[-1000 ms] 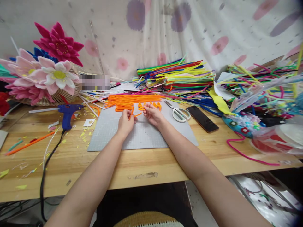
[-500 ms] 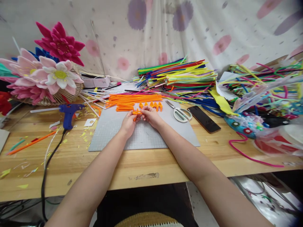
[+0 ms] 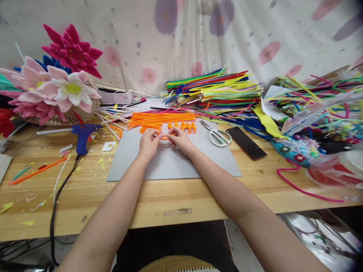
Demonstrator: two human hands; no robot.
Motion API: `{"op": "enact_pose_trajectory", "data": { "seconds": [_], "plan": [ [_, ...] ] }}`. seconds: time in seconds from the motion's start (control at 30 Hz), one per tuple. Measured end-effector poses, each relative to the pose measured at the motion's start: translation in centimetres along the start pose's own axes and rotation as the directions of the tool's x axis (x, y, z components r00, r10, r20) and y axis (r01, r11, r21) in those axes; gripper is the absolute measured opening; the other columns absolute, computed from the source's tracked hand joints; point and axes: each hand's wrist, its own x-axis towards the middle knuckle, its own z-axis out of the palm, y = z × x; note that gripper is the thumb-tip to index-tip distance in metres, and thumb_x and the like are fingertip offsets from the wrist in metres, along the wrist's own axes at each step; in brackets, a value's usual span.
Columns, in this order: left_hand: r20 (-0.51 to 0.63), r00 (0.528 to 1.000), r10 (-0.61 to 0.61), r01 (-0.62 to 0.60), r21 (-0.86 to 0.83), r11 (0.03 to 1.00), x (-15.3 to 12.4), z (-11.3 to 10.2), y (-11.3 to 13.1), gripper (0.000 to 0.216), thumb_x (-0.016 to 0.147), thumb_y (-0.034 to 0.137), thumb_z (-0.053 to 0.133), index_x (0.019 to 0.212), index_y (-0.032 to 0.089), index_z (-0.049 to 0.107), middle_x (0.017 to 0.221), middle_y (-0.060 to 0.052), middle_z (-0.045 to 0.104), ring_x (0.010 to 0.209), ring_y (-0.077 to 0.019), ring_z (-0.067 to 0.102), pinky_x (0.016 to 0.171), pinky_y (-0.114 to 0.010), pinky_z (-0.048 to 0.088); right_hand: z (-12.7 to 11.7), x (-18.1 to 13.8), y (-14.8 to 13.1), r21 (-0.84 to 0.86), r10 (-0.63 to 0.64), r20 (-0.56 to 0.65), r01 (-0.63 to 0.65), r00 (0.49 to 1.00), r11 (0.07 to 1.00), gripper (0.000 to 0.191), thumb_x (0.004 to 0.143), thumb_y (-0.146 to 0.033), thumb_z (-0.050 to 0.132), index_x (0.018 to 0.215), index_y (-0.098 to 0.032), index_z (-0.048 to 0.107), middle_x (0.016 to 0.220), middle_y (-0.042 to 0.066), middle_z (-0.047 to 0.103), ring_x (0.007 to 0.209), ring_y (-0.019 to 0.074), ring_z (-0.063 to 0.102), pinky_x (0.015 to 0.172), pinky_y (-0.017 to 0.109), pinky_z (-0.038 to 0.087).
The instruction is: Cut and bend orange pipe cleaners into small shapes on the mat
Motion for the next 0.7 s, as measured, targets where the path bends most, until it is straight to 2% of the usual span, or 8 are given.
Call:
{"op": "enact_pose_trajectory", "data": {
  "seconds": [0.1, 0.2, 0.27, 0.33, 0.47, 0.53, 0.63, 0.7],
  "plan": [
    [-0.11, 0.977, -0.18, 0.132, -0.349, 0.928, 0.5, -0.2, 0.3, 0.011, 0.069, 0.026, 0.064, 0.071, 0.016, 0.061, 0.066, 0.002, 0.058, 0.053, -0.0066, 0.046, 0.055, -0.02, 0.04, 0.0, 0.0, 0.1, -0.048, -0.002, 0.046, 0.004, 0.999, 0.999, 0.014, 0.073, -0.017, 0.056, 0.069, -0.019, 0.043, 0.045, -0.01, 0.045, 0.036, 0.0045, 0.04, 0.035, 0.016, 0.033],
    [-0.22, 0.88, -0.42, 0.185, -0.656, 0.732, 1.3, -0.9, 0.5, 0.014, 0.071, 0.025, 0.065, 0.068, 0.016, 0.054, 0.06, 0.005, 0.054, 0.048, -0.0033, 0.044, 0.052, -0.016, 0.04, 0.1, -0.1, 0.2, -0.122, -0.004, 0.066, 0.012, 0.998, 0.992, 0.017, 0.073, -0.017, 0.058, 0.067, -0.02, 0.042, 0.043, -0.009, 0.046, 0.034, 0.0051, 0.041, 0.035, 0.017, 0.032],
    [-0.259, 0.814, -0.519, 0.165, -0.755, 0.635, 1.7, -1.4, 0.5, 0.016, 0.073, 0.022, 0.064, 0.067, 0.017, 0.051, 0.058, 0.006, 0.052, 0.047, -0.0019, 0.044, 0.055, -0.015, 0.042, 0.1, -0.1, 0.3, -0.136, -0.005, 0.078, 0.016, 0.997, 0.991, 0.019, 0.072, -0.019, 0.06, 0.066, -0.02, 0.042, 0.042, -0.008, 0.047, 0.035, 0.0055, 0.041, 0.036, 0.017, 0.032],
    [-0.272, 0.785, -0.557, 0.141, -0.796, 0.588, 1.9, -1.9, 0.5, 0.015, 0.075, 0.02, 0.063, 0.067, 0.017, 0.051, 0.058, 0.007, 0.053, 0.047, -0.0009, 0.045, 0.057, -0.013, 0.043, 0.2, -0.1, 0.3, -0.129, 0.001, 0.101, 0.012, 0.995, 0.992, 0.02, 0.072, -0.021, 0.061, 0.067, -0.02, 0.042, 0.043, -0.008, 0.048, 0.035, 0.0058, 0.042, 0.037, 0.017, 0.032],
    [-0.212, 0.802, -0.558, 0.177, -0.808, 0.562, 1.6, -1.6, 0.5, 0.015, 0.076, 0.021, 0.063, 0.069, 0.017, 0.05, 0.058, 0.007, 0.053, 0.046, -0.0009, 0.045, 0.051, -0.013, 0.04, 0.4, -0.5, -0.2, -0.099, 0.012, 0.179, 0.005, 0.984, 0.995, 0.013, 0.077, -0.03, 0.056, 0.081, -0.019, 0.048, 0.053, -0.006, 0.052, 0.038, 0.0056, 0.04, 0.039, 0.018, 0.031],
    [-0.179, 0.824, -0.538, 0.205, -0.791, 0.576, 1.3, -1.1, 0.6, 0.016, 0.074, 0.023, 0.064, 0.071, 0.017, 0.05, 0.06, 0.006, 0.056, 0.046, -0.0014, 0.046, 0.047, -0.013, 0.038, 0.6, -0.8, -0.6, -0.127, -0.018, 0.237, 0.049, 0.971, 0.991, 0.019, 0.079, -0.033, 0.052, 0.091, -0.018, 0.052, 0.062, -0.005, 0.055, 0.042, 0.0055, 0.04, 0.044, 0.019, 0.033],
    [-0.17, 0.842, -0.512, 0.215, -0.764, 0.608, 1.1, -0.6, 0.7, 0.016, 0.074, 0.025, 0.065, 0.075, 0.017, 0.051, 0.068, 0.004, 0.062, 0.047, -0.0019, 0.047, 0.045, -0.013, 0.037, 0.7, -1.0, -0.9, -0.288, -0.071, 0.305, 0.163, 0.95, 0.943, 0.021, 0.082, -0.033, 0.048, 0.087, -0.015, 0.057, 0.064, -0.003, 0.054, 0.054, 0.0071, 0.045, 0.055, 0.02, 0.036],
    [-0.126, 0.845, -0.519, 0.243, -0.775, 0.583, 1.1, -0.6, 0.8, 0.015, 0.075, 0.027, 0.064, 0.077, 0.017, 0.052, 0.07, 0.002, 0.063, 0.049, -0.0026, 0.05, 0.045, -0.013, 0.038, 0.7, -0.9, -0.8, -0.421, -0.102, 0.302, 0.229, 0.948, 0.878, 0.024, 0.085, -0.03, 0.043, 0.081, -0.014, 0.059, 0.067, -0.002, 0.055, 0.064, 0.0089, 0.049, 0.064, 0.021, 0.037]
  ]
}}
